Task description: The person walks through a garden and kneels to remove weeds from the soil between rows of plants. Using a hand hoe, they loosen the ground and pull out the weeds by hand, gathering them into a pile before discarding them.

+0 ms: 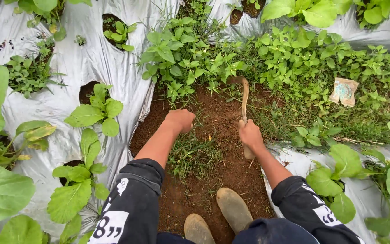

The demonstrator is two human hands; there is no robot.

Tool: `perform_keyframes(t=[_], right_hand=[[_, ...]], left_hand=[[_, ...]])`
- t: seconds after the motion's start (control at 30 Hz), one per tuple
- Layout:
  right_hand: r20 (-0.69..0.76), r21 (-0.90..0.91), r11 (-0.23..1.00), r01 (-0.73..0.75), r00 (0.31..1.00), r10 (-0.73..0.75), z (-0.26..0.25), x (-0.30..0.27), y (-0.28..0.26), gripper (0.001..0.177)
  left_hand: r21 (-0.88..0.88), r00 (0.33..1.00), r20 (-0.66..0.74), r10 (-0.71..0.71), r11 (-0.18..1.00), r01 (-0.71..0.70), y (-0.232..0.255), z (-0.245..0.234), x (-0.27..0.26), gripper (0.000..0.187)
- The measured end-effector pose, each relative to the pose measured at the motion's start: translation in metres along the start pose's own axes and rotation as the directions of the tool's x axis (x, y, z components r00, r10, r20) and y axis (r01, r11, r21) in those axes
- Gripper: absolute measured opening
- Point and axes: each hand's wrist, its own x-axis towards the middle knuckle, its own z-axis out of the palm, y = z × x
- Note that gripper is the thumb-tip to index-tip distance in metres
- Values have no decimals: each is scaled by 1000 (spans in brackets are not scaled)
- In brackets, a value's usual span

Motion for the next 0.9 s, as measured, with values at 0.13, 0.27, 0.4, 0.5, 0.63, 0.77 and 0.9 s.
perform_keyframes(t=[0.13, 0.27, 0.4, 0.5, 0.63, 0.77, 0.9], right_hand=[[124, 196, 978, -76, 991, 52, 18, -18, 21, 52], [138, 286, 956, -63, 990, 24, -7, -47, 37, 49], [1, 271, 959, -82, 996, 85, -54, -63, 39, 44], [-96, 337, 939, -74, 989, 113, -86, -72, 40, 42], [-131, 439, 898, -33, 986, 100, -109, -77, 43, 41], [-104, 435, 900, -17, 992, 69, -108, -74, 49, 37], [-59, 348, 937, -31, 997, 55, -100, -66, 55, 38]], left_hand=[[48, 1000, -5, 30, 998, -30, 22, -38, 29, 26], [111, 989, -136, 56, 993, -41, 80, -49, 56, 36], [179, 984, -140, 109, 980, -83, 129, -63, 64, 53], [228, 966, -213, 147, 969, -97, 156, -68, 87, 65], [336, 978, -152, 142, 938, -84, 178, -62, 119, 65], [373, 986, -94, 135, 923, -91, 182, -55, 126, 64], [406, 981, -125, 145, 910, -83, 169, -51, 114, 36]])
